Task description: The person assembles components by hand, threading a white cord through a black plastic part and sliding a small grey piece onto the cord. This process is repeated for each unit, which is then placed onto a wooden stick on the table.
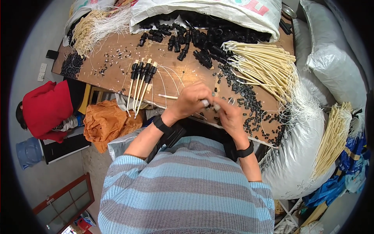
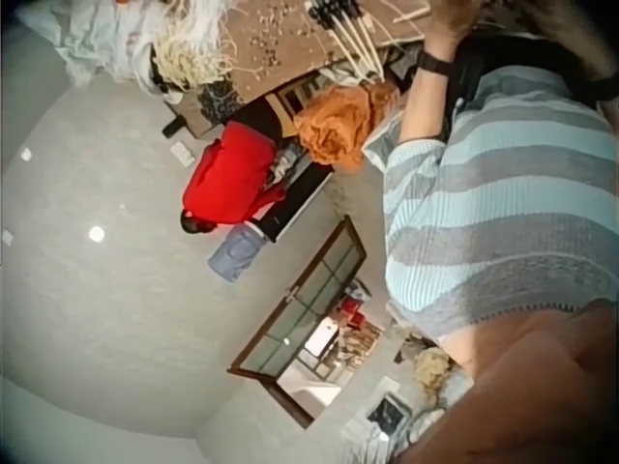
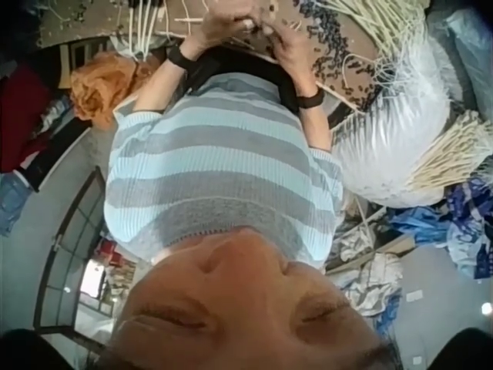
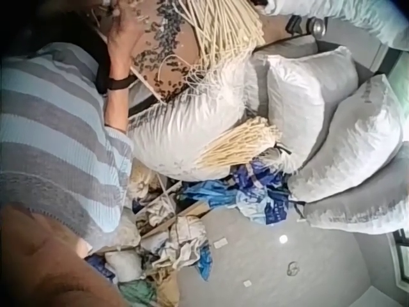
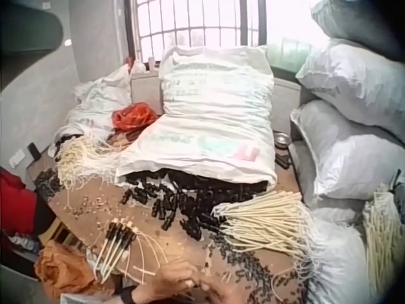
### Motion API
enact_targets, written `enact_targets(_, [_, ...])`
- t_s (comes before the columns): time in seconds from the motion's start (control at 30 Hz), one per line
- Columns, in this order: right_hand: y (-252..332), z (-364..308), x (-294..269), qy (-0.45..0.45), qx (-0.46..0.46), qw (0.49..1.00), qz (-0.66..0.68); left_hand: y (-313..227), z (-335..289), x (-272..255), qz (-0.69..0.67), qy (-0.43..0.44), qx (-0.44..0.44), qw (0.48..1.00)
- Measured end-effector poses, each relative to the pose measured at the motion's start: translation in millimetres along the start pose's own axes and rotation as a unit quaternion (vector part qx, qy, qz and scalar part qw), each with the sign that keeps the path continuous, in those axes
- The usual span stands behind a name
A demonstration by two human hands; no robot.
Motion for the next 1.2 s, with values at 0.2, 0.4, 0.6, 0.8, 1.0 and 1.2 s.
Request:
enact_targets(0.2, [-32.1, -10.2, 2.3, -0.036, 0.125, 0.991, -0.006, 38.2, -11.6, 0.6, 0.061, 0.022, -0.155, 0.986])
enact_targets(0.4, [-51.6, -14.8, -2.5, -0.041, 0.198, 0.978, 0.044, 65.8, -5.5, 21.0, 0.147, 0.053, -0.125, 0.980])
enact_targets(0.6, [-62.6, -17.4, -1.4, -0.048, 0.226, 0.972, 0.049, 69.2, -11.2, 11.8, 0.140, 0.037, -0.155, 0.977])
enact_targets(0.8, [-64.4, -8.1, 2.2, -0.042, 0.256, 0.964, 0.056, 28.7, 0.3, 30.0, -0.063, -0.014, -0.195, 0.979])
enact_targets(1.0, [-68.9, -4.1, 7.4, -0.046, 0.259, 0.956, 0.133, -2.9, 9.5, 41.2, 0.014, 0.009, -0.053, 0.998])
enact_targets(1.2, [-58.8, -2.1, 6.8, -0.025, 0.268, 0.955, 0.127, -3.7, 2.7, 34.9, 0.016, -0.026, -0.084, 0.996])
Point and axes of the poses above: each hand's wrist, its own z-axis towards the middle knuckle, its own x-axis out of the palm, y = z × x, the point moved 6 cm from there along z, towards the middle knuckle, and after that the axes turned 5 degrees about x, right-handed, at the moved point
